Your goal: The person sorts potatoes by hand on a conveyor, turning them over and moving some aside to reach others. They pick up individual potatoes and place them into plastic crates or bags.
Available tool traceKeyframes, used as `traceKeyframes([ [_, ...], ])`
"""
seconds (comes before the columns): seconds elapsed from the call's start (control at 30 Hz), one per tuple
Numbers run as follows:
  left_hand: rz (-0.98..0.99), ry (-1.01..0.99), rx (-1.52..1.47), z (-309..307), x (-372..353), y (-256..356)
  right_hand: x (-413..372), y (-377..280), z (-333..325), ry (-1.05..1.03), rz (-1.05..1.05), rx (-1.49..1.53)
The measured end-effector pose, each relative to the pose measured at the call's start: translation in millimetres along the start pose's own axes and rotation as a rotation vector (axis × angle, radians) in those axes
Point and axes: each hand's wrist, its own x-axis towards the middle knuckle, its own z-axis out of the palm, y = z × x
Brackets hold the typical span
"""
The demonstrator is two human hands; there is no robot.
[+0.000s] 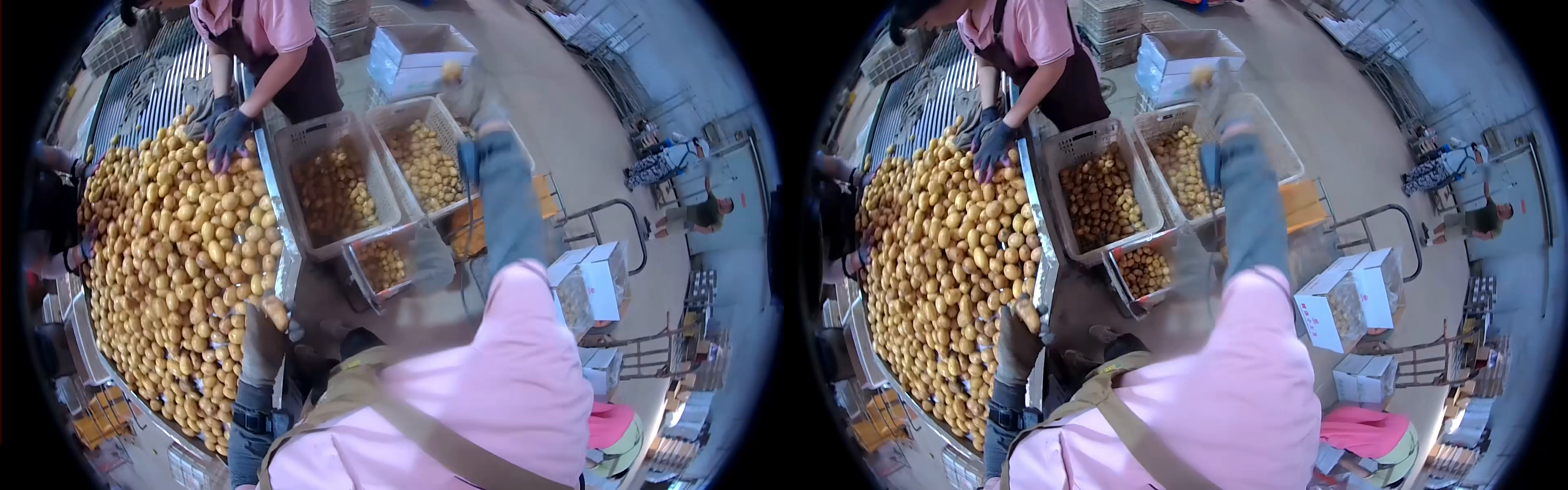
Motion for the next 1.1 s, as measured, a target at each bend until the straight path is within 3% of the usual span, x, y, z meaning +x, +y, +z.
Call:
traceKeyframes([
  [0.03,0.017,-0.059,-0.029,4,-2,2,46,-11,-16,0.075,0.010,0.236],
  [0.1,0.012,-0.015,0.008,11,-1,4,35,-32,11,0.200,-0.056,0.326],
  [0.13,0.023,-0.051,-0.005,15,0,5,37,10,21,0.079,-0.436,0.078],
  [0.2,0.050,-0.102,-0.049,18,2,6,19,103,82,-0.090,-0.635,-0.125],
  [0.23,0.089,-0.167,-0.062,12,2,5,-74,57,124,-0.354,-0.226,0.261],
  [0.27,0.116,-0.208,-0.111,8,1,5,-176,-2,169,-0.420,0.250,0.623],
  [0.3,0.154,-0.152,-0.069,12,-7,9,-213,14,191,-0.725,0.403,0.617],
  [0.33,0.181,-0.184,-0.115,23,-16,18,-250,11,215,-0.830,0.422,0.504],
  [0.4,0.181,-0.273,-0.226,17,-18,24,-292,5,246,-0.870,0.140,0.226],
  [0.43,0.164,-0.219,-0.233,20,-21,29,-302,6,255,-0.859,-0.019,0.096],
  [0.5,0.195,-0.192,-0.248,20,-27,29,-318,4,271,-0.881,0.109,0.231],
  [0.63,0.226,-0.215,-0.227,7,-40,16,-350,-59,289,-0.871,0.085,0.116],
  [0.67,0.269,-0.131,-0.201,16,-49,15,-352,-59,292,-0.895,0.243,0.223],
  [0.73,0.238,-0.036,-0.068,-2,-67,18,-351,-29,303,-0.838,0.367,0.456],
  [0.83,0.251,0.067,0.042,-49,-94,18,-341,-28,302,-0.941,-0.466,-0.077],
  [0.87,0.283,0.169,0.092,-54,-102,12,-337,-35,303,-1.042,-0.658,-0.248],
  [0.9,0.315,0.276,0.141,-58,-110,9,-339,-37,308,-1.080,-0.598,-0.217],
  [1.03,0.429,0.353,0.366,-85,-109,-26,-357,-21,347,-1.241,-0.323,-0.051],
  [1.07,0.483,0.317,0.339,-79,-112,-30,-364,-16,360,-1.265,-0.334,-0.052],
  [1.1,0.537,0.284,0.317,-72,-112,-33,-378,-15,371,-1.312,-0.139,0.010],
])
